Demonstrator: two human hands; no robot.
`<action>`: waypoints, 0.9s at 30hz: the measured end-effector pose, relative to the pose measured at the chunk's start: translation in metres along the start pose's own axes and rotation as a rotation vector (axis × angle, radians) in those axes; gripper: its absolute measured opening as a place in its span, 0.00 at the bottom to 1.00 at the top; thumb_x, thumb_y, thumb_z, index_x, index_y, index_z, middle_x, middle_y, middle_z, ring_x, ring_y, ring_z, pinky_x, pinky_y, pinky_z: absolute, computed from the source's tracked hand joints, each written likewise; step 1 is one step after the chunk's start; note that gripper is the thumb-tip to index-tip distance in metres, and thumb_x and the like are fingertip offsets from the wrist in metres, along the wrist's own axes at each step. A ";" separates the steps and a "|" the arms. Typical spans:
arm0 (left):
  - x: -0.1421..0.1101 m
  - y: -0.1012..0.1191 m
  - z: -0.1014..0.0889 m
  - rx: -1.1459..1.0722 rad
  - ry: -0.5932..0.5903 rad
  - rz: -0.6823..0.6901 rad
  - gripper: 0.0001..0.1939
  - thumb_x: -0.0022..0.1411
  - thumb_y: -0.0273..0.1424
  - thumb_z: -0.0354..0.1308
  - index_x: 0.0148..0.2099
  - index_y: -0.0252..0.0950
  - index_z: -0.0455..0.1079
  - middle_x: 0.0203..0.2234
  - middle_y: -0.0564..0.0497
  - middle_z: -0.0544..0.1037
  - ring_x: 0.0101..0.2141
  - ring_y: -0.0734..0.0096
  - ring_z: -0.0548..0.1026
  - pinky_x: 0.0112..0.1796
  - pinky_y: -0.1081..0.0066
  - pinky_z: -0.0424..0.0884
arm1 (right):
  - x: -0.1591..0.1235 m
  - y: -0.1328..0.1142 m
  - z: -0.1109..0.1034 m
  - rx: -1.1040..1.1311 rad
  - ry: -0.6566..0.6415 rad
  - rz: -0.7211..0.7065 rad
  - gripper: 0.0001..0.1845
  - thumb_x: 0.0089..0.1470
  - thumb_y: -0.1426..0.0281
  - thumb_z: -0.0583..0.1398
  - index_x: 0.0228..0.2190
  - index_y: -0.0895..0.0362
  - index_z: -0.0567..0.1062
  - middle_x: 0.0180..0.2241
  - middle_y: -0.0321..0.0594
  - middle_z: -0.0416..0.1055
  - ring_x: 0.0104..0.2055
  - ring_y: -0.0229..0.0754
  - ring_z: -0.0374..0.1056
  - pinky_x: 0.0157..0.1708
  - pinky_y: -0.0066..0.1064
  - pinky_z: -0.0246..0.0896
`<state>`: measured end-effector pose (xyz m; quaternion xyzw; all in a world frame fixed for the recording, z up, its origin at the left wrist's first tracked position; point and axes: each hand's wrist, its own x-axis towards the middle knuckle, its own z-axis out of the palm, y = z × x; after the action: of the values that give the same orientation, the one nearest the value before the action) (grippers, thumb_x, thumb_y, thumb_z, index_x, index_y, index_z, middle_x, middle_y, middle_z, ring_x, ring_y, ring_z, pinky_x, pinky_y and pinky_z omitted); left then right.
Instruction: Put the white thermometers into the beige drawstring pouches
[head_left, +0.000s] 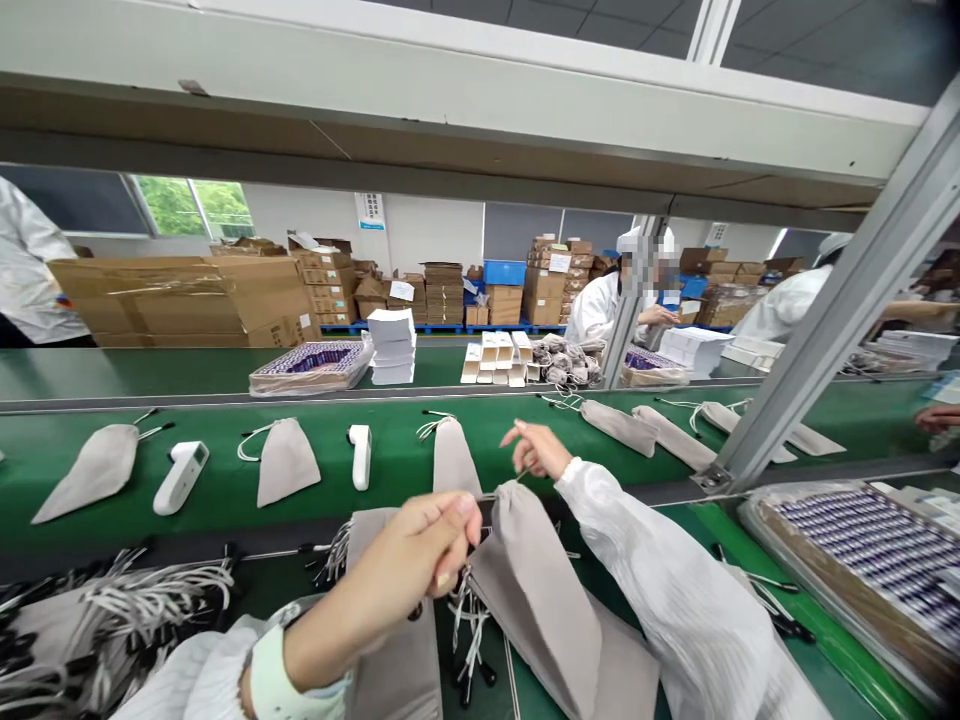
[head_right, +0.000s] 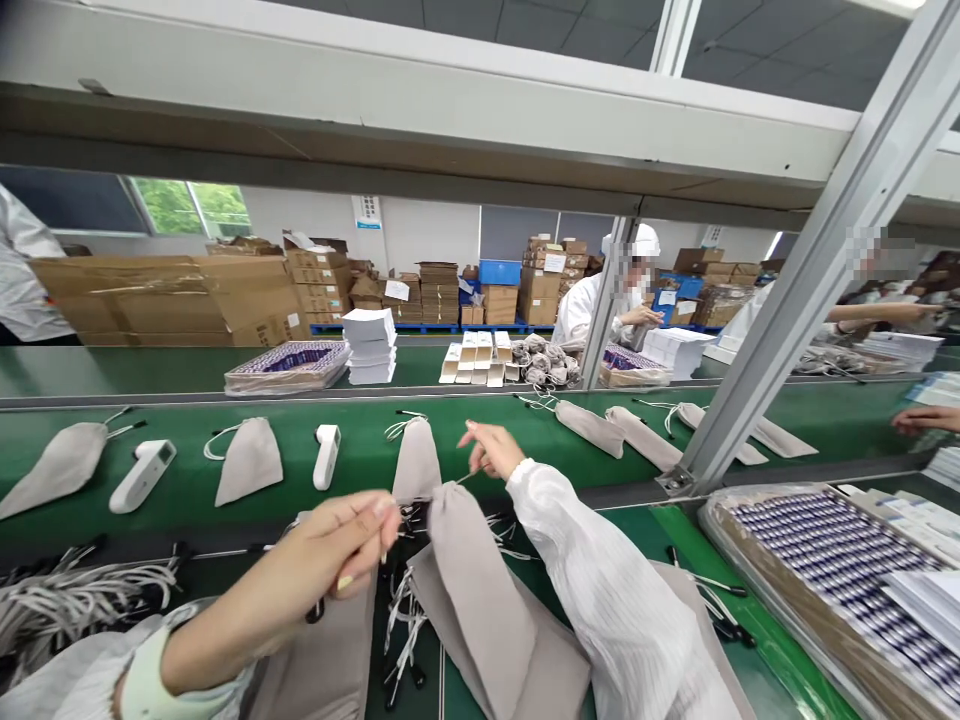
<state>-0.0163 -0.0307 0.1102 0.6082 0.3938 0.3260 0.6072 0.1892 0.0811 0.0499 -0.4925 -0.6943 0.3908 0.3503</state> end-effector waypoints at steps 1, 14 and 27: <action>0.002 0.000 -0.001 -0.017 0.041 0.052 0.17 0.57 0.44 0.43 0.27 0.35 0.58 0.10 0.61 0.54 0.13 0.83 0.48 0.16 0.80 0.46 | -0.004 -0.007 0.009 0.110 -0.238 0.020 0.29 0.47 0.48 0.44 0.35 0.58 0.69 0.18 0.34 0.65 0.14 0.30 0.51 0.16 0.24 0.50; 0.025 -0.066 0.000 0.845 0.078 0.150 0.14 0.53 0.36 0.51 0.42 0.36 0.65 0.38 0.46 0.66 0.43 0.58 0.61 0.43 0.62 0.57 | 0.018 0.027 -0.046 0.031 0.725 0.090 0.32 0.42 0.60 0.56 0.48 0.58 0.55 0.44 0.46 0.62 0.46 0.46 0.60 0.43 0.38 0.56; 0.052 -0.091 -0.014 0.933 0.068 0.179 0.10 0.55 0.31 0.47 0.32 0.37 0.70 0.28 0.50 0.73 0.34 0.65 0.67 0.36 0.68 0.59 | 0.002 0.004 0.004 -0.343 -0.506 -0.161 0.19 0.39 0.63 0.60 0.37 0.55 0.70 0.35 0.38 0.68 0.37 0.38 0.64 0.36 0.28 0.57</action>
<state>-0.0119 0.0171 0.0162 0.8365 0.4639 0.1853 0.2253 0.1873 0.0831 0.0449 -0.3749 -0.8520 0.3491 0.1081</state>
